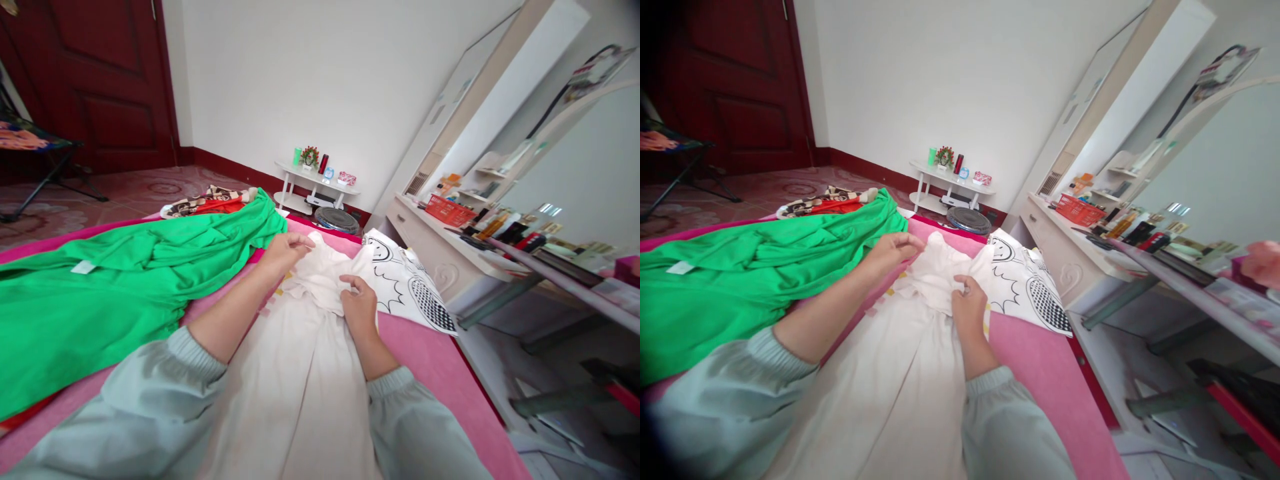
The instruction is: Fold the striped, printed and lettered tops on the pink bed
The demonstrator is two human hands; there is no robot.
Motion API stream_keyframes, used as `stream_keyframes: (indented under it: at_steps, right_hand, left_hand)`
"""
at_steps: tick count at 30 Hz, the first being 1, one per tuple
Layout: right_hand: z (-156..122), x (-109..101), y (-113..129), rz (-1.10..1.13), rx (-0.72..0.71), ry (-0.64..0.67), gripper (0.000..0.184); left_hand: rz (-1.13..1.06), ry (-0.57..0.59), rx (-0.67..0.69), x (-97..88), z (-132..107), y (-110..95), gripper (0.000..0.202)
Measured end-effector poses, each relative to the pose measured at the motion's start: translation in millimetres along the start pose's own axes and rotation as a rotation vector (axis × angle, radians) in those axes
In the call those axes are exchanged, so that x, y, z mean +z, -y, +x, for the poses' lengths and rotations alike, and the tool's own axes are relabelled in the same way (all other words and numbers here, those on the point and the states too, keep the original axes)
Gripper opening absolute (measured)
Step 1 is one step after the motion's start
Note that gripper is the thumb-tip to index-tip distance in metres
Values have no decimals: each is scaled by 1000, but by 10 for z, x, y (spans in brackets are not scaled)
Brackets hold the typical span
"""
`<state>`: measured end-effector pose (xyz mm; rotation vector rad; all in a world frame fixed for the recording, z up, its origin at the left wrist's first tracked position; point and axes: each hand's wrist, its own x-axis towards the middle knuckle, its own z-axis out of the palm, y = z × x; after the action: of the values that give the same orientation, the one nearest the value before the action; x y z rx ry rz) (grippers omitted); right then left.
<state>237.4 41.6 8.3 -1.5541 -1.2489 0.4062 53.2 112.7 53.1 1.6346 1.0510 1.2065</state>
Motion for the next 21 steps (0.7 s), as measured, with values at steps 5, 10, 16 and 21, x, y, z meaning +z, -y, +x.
stream_keyframes:
  at_steps: [5,10,16,21]
  right_hand:
    - [37,-39,-15,-65,-92,-57,29]
    - [156,-192,-127,-477,-299,-2,38]
    - [215,-222,-181,-1054,-138,244,48]
    - [195,-195,-197,-1053,-205,206,49]
  left_hand:
    - [303,254,259,505,-225,112,33]
    - [682,260,228,550,-332,306,35]
    - [806,252,230,520,-360,282,32]
    - [824,205,284,539,-378,294,31]
